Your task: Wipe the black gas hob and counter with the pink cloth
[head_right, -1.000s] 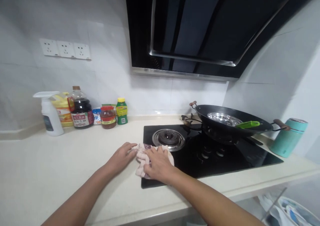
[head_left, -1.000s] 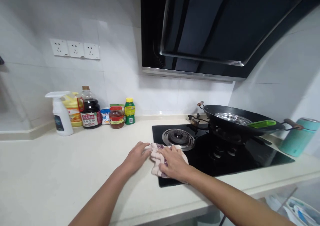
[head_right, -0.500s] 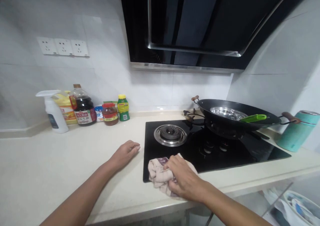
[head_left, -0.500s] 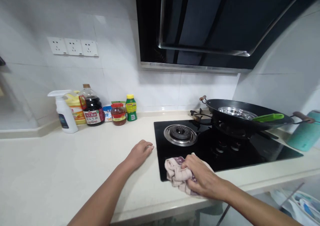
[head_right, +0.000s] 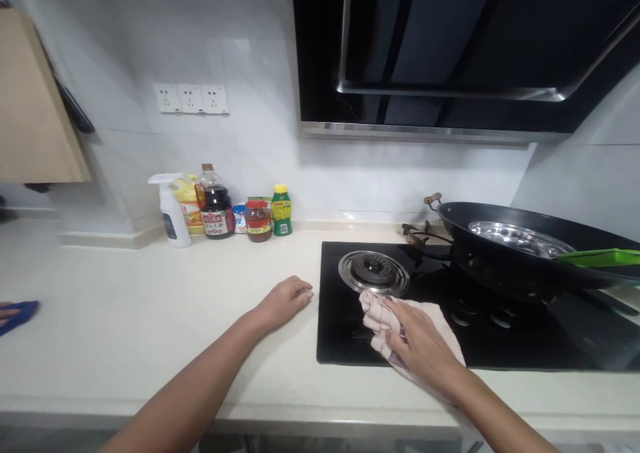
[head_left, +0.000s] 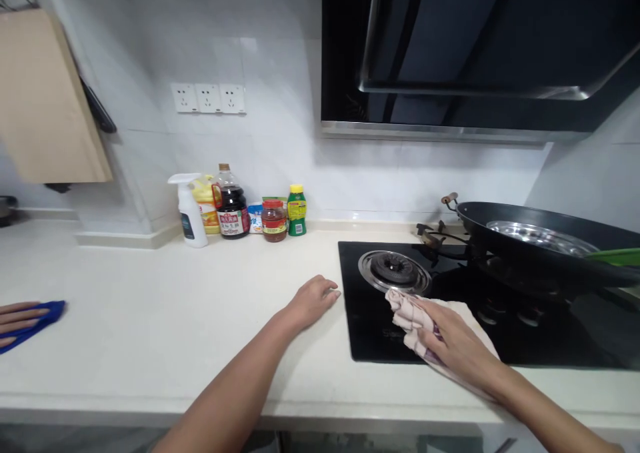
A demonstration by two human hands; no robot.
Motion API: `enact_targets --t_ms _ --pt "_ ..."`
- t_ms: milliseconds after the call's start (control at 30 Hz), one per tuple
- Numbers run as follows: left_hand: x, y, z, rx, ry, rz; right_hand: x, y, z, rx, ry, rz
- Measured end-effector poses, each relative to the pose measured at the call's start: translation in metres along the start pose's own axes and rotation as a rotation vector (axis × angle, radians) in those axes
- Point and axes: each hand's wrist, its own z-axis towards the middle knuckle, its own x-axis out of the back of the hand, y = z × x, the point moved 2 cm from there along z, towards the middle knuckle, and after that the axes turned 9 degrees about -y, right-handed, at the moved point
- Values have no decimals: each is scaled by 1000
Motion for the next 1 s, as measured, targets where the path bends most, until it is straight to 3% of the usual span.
enact_targets --t_ms 167,433,600,700,800,1000 --pt "-1 -1 2 -20 0 -9 -9 -42 12 42 -92 1" --pt "2 -3 5 -38 0 -5 -40 -151 6 490 -327 168" --pt "6 -2 3 -37 -11 0 -45 -187 -3 612 -419 219" --pt "7 -4 4 -34 -26 3 -38 -181 -10 612 -408 172" --pt "6 -5 5 -38 -41 9 -29 -157 -25 567 -346 168" --pt "2 -3 6 -83 -81 53 1 -70 -67 311 -92 210"
